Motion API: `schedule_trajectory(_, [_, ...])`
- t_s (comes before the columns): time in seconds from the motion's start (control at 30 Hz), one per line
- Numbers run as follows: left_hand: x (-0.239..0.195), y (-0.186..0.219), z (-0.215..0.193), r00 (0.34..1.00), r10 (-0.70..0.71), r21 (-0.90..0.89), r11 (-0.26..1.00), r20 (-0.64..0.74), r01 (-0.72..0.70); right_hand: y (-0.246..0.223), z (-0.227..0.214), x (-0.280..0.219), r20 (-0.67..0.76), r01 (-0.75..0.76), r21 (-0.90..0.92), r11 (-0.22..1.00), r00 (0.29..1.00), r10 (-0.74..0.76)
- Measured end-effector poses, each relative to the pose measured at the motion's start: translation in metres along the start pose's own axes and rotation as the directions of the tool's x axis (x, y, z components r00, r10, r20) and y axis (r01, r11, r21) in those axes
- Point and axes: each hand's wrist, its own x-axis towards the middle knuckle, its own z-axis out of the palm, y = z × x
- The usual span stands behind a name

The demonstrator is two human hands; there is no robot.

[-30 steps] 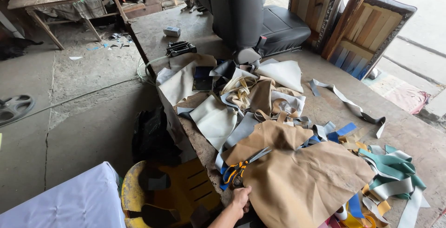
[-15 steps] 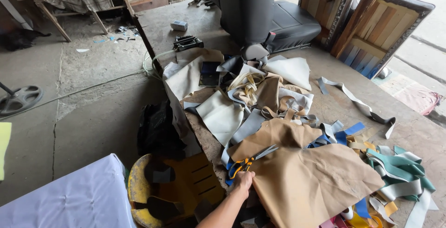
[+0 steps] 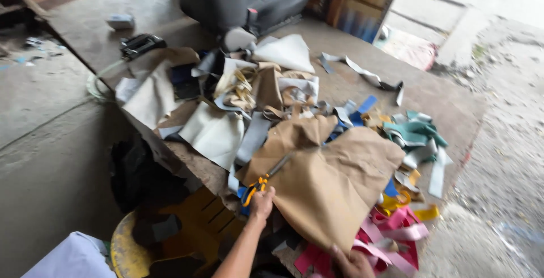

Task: Cutting various fabric scraps into smaller pieces using scissors on a workbench

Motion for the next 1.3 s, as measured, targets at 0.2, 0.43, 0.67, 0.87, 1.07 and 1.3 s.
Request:
schedule_trajectory(0.2, [-0.005, 0.030, -0.042, 0.973, 0.121, 0.446, 0.895, -0.198, -0.020, -0.100, -0.023, -0.051, -0.268, 0.025, 0.262, 0.965, 0.962, 0.048])
schedule_trajectory(0.43, [0.027, 0.029, -0.049, 0.894, 0.446, 0.710, 0.620, 0.030, -0.333, -0.117, -0.015, -0.049, -0.517, 0.287, 0.304, 0.908, 0.850, -0.096])
schedule_trajectory(0.67, [0.005, 0.051, -0.037, 0.847, 0.484, 0.732, 0.492, 0.220, -0.471, -0.135, 0.006, -0.043, -0.558, 0.347, 0.649, 0.677, 0.822, 0.114])
schedule_trajectory(0.87, [-0.001, 0.032, -0.010, 0.896, 0.195, 0.758, 0.480, 0.398, -0.441, -0.160, 0.030, -0.032, -0.616, 0.315, 0.627, 0.713, 0.760, 0.206])
schedule_trajectory(1.07, [0.013, 0.066, -0.023, 0.951, -0.108, 0.703, 0.698, 0.289, -0.134, -0.108, 0.025, -0.026, -0.689, 0.304, 0.535, 0.788, 0.697, 0.199])
schedule_trajectory(1.3, [0.054, 0.058, -0.046, 0.988, -0.089, 0.728, 0.685, 0.125, -0.031, -0.094, 0.013, -0.034, -0.704, 0.321, 0.558, 0.765, 0.671, 0.232])
